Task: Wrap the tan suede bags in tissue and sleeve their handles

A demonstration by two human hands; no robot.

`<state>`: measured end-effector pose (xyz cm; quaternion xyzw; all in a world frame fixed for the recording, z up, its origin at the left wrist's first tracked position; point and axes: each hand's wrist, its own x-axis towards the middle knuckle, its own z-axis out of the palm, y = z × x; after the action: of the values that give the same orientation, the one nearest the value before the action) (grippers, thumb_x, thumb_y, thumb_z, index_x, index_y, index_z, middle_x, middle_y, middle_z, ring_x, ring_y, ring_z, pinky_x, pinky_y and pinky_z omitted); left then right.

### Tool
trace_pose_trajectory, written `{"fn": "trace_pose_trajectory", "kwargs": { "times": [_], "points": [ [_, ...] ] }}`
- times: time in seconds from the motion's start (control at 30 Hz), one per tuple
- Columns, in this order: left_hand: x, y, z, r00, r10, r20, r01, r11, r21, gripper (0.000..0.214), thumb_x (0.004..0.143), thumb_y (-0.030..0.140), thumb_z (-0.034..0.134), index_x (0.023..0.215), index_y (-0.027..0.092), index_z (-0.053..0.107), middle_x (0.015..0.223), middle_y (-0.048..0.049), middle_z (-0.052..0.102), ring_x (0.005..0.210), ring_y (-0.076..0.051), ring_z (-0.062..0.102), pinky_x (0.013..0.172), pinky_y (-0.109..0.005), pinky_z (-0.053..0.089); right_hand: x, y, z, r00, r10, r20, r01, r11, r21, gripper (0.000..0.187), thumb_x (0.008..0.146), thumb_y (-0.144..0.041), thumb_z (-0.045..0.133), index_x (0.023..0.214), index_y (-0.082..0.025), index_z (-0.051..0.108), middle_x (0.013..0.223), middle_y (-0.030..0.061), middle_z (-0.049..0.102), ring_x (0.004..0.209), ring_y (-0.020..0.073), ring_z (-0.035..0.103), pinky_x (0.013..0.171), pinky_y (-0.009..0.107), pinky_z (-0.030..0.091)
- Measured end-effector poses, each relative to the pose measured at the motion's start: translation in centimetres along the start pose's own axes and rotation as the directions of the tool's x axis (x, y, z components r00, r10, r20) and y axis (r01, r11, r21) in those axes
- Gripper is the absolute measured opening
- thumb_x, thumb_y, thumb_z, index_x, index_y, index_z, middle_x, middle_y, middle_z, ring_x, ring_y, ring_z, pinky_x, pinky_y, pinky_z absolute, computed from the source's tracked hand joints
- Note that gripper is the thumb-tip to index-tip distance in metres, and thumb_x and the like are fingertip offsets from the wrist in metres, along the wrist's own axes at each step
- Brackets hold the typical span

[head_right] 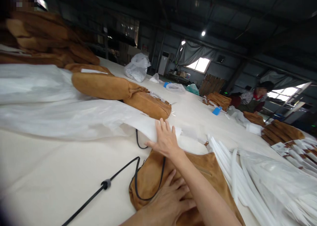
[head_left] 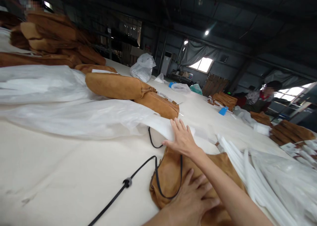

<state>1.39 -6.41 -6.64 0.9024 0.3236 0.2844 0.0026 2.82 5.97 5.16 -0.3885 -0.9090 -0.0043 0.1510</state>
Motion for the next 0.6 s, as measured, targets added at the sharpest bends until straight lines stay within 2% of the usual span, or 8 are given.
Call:
{"fn": "trace_pose_trajectory", "kwargs": {
  "times": [0.13,0.2,0.3,0.37,0.43,0.5,0.53,0.6],
  "points": [
    [0.0,-0.1,1.5,0.997,0.010,-0.079,-0.004,0.997,0.077,0.046,0.098,0.049,0.046,0.143,0.039,0.043,0.155,0.0018,0.040,0.147,-0.026,0.025,0.121,-0.060,0.013,1.9,-0.2,0.2,0.997,0.057,-0.050,-0.060,0.997,-0.052,0.031,0.089,-0.031,0.055,0.119,-0.022,0.061,0.118,0.0152,0.067,0.109,0.0285,0.063,0.087,0.038,0.050],
    [-0.1,0.0,1.9,0.997,0.002,-0.075,0.004,0.996,0.086,0.045,0.099,0.049,0.045,0.142,0.037,0.044,0.156,0.0003,0.039,0.147,-0.026,0.026,0.120,-0.060,0.015,2.1,2.4,-1.2,0.985,0.143,-0.098,-0.147,0.989,-0.032,0.018,0.088,-0.030,0.054,0.100,-0.022,0.065,0.096,0.0125,0.071,0.090,0.0261,0.067,0.075,0.033,0.050],
    [-0.2,0.0,2.2,0.998,0.017,-0.064,-0.010,0.995,0.102,0.047,0.098,0.053,0.043,0.142,0.034,0.046,0.154,-0.0045,0.041,0.146,-0.029,0.029,0.118,-0.060,0.020,1.3,8.1,-4.9,0.934,0.290,-0.209,-0.294,0.956,0.009,0.020,0.085,-0.033,0.051,0.075,-0.019,0.062,0.073,0.0101,0.067,0.072,0.0247,0.065,0.068,0.033,0.047],
    [-0.2,-0.1,2.6,0.997,0.033,-0.076,-0.024,0.992,0.122,0.044,0.100,0.051,0.039,0.140,0.034,0.048,0.153,-0.0049,0.043,0.145,-0.030,0.032,0.117,-0.061,0.023,0.5,11.6,-7.6,0.846,0.413,-0.336,-0.413,0.907,0.076,0.022,0.081,-0.035,0.050,0.074,-0.018,0.061,0.064,0.0085,0.062,0.064,0.0243,0.060,0.061,0.034,0.045],
    [-0.1,-0.3,3.3,0.994,0.037,-0.100,-0.022,0.989,0.145,0.038,0.102,0.046,0.037,0.137,0.037,0.050,0.152,-0.0030,0.045,0.144,-0.030,0.035,0.116,-0.060,0.024,0.0,13.7,-9.7,0.639,0.554,-0.533,-0.471,0.830,0.298,0.023,0.076,-0.040,0.053,0.075,-0.018,0.060,0.063,0.0064,0.060,0.060,0.0220,0.056,0.057,0.033,0.043],
    [0.1,-0.5,4.4,0.993,0.031,-0.117,-0.013,0.989,0.149,0.036,0.103,0.043,0.039,0.137,0.040,0.051,0.152,-0.0006,0.045,0.143,-0.028,0.036,0.117,-0.058,0.024,0.4,13.8,-10.6,0.476,0.603,-0.640,-0.398,0.797,0.454,0.026,0.073,-0.043,0.054,0.077,-0.018,0.061,0.066,0.0037,0.059,0.061,0.0196,0.053,0.058,0.032,0.043],
    [0.2,-0.6,5.0,0.992,0.025,-0.122,-0.007,0.990,0.143,0.036,0.102,0.044,0.040,0.137,0.041,0.050,0.152,0.0004,0.045,0.143,-0.028,0.038,0.118,-0.057,0.024,1.0,13.2,-10.6,0.447,0.590,-0.672,-0.338,0.807,0.484,0.028,0.073,-0.045,0.055,0.078,-0.018,0.061,0.067,0.0021,0.058,0.062,0.0188,0.052,0.060,0.031,0.043],
    [0.4,-0.9,6.0,0.992,0.008,-0.128,0.008,0.992,0.125,0.037,0.101,0.043,0.043,0.138,0.042,0.048,0.150,0.0021,0.048,0.140,-0.027,0.042,0.118,-0.056,0.027,2.8,10.7,-9.6,0.475,0.517,-0.712,-0.221,0.853,0.472,0.029,0.075,-0.046,0.054,0.079,-0.018,0.062,0.068,0.0001,0.057,0.064,0.0185,0.052,0.064,0.031,0.044]
  ]
}}
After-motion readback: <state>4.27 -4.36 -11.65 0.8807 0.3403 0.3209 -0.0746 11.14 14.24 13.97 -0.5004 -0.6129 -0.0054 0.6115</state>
